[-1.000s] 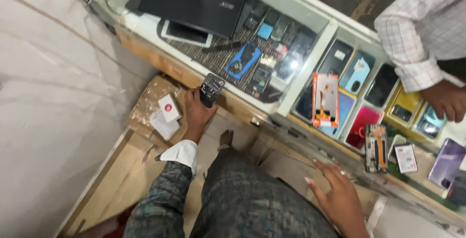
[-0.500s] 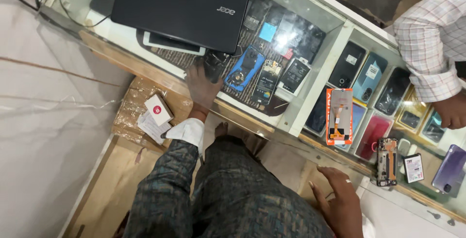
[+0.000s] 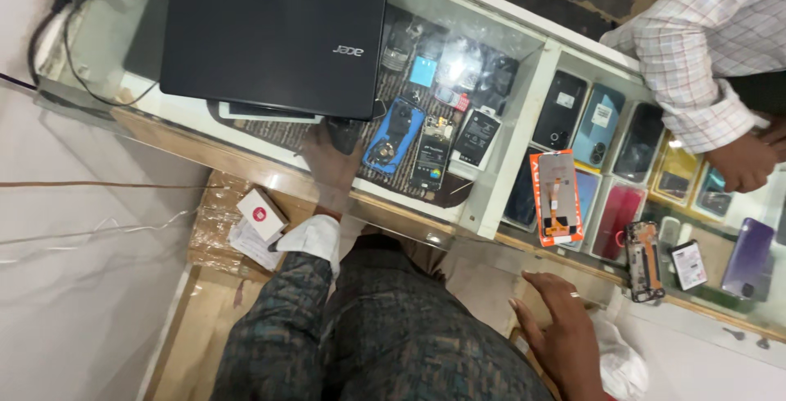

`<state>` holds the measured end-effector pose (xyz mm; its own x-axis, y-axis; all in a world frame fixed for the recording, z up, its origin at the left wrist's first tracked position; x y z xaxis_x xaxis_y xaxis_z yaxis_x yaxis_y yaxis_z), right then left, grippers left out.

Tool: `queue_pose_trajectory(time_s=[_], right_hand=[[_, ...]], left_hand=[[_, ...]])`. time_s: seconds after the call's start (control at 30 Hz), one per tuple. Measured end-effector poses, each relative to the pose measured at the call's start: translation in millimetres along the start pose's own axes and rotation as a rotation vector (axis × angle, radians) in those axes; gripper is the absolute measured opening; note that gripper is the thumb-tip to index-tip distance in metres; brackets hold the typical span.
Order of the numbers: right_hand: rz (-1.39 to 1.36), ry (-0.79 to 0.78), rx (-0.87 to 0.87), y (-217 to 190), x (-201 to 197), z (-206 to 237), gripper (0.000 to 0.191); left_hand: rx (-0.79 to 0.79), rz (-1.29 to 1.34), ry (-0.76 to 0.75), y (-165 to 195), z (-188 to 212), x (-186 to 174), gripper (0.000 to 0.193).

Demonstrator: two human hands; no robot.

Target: The person handles a disassembled smartphone, removes the screen assembly, and places it on the counter. They then pick up a tube of adhesive, open the cap, and apply glue to the phone frame. The person continues to prepare the phone for reassembly by handling the screen and adhesive.

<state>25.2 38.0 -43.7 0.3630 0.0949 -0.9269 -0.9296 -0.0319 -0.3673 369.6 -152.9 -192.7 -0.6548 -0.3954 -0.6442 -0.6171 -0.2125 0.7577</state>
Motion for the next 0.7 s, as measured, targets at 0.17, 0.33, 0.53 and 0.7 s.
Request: queue_pose_trajectory(time_s=[0.17, 0.33, 0.53, 0.7], right_hand=[[-0.024, 0.023, 0.035, -2, -1, 3, 0.045], [-0.034, 0.047, 0.050, 0, -3, 5, 0.043], [-0.037, 0.019, 0.001, 3, 0, -1, 0.042], [-0.061, 0.032, -0.086, 2, 5, -8, 0.041]], left_hand=[[0.137, -0.016, 0.153, 8, -2, -6, 0.066], [0.117, 0.062, 0.070, 10, 8, -15, 0.060], [0.104, 0.155, -0.084, -9, 52, -33, 0.063], [0.239, -0.013, 0.036, -27, 113, -63, 0.075]])
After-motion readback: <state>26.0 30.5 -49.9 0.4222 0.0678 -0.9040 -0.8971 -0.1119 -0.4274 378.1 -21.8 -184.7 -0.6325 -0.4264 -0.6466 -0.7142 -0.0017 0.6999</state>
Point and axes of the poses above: each hand's wrist, its own z-axis away from the middle knuckle, its own x-axis out of the palm, y = z × x, the point moved 3 cm from there along -z, towards the middle knuckle, and after that the axes turned 5 degrees about z, right-handed, at the moved point
